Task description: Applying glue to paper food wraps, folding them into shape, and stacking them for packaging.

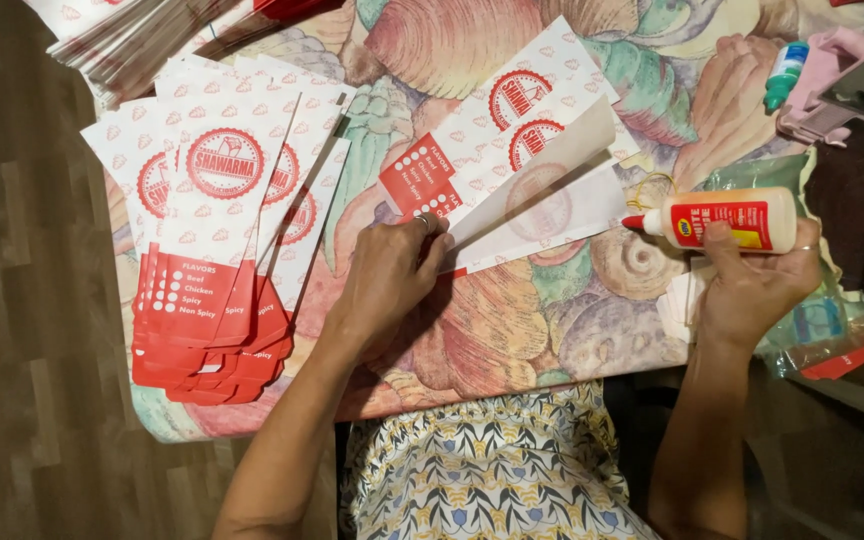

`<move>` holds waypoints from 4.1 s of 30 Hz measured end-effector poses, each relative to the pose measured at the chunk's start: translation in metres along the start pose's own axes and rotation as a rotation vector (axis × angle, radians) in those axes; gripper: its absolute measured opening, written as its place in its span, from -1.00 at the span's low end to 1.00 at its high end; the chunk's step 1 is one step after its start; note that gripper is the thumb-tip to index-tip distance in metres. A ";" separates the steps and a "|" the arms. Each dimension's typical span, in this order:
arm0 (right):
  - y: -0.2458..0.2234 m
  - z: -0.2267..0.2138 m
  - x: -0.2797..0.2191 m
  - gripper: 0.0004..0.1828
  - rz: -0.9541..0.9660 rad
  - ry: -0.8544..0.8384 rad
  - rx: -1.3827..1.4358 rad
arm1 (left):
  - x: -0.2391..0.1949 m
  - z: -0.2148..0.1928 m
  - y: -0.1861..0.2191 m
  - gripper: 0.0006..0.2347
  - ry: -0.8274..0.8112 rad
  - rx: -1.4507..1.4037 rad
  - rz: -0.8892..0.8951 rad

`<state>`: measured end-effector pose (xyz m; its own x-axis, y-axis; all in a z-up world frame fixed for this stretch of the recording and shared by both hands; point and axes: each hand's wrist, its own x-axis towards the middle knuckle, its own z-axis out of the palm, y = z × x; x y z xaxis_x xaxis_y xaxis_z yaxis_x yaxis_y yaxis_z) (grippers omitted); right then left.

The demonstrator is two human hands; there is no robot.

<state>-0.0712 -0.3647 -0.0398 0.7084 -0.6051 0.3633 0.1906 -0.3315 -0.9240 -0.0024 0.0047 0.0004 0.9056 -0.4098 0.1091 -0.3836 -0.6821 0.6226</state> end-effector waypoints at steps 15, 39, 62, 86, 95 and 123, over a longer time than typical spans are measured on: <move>-0.006 -0.006 0.005 -0.61 0.049 0.202 0.264 | 0.002 0.001 -0.001 -0.83 -0.015 -0.003 -0.028; -0.038 0.099 -0.084 -0.52 0.033 -0.251 0.231 | 0.018 -0.006 -0.015 -0.81 -0.062 -0.185 -0.206; -0.050 0.139 -0.111 -0.54 0.152 -0.331 0.477 | 0.017 0.000 -0.024 -0.80 -0.114 -0.229 -0.256; -0.048 0.043 -0.061 -0.40 0.555 -0.151 0.807 | -0.001 0.039 0.020 -0.62 0.161 0.300 0.111; -0.033 0.046 -0.044 -0.40 0.697 -0.023 0.688 | 0.024 0.066 0.002 -0.36 0.023 0.406 -0.139; -0.021 0.040 -0.043 -0.17 0.656 0.052 0.739 | -0.084 -0.078 -0.071 -0.31 0.080 0.827 -0.583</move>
<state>-0.0784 -0.3035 -0.0409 0.7977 -0.5446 -0.2589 0.1600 0.6051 -0.7799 -0.0375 0.1345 0.0075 0.9895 0.1414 0.0302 0.1442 -0.9805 -0.1333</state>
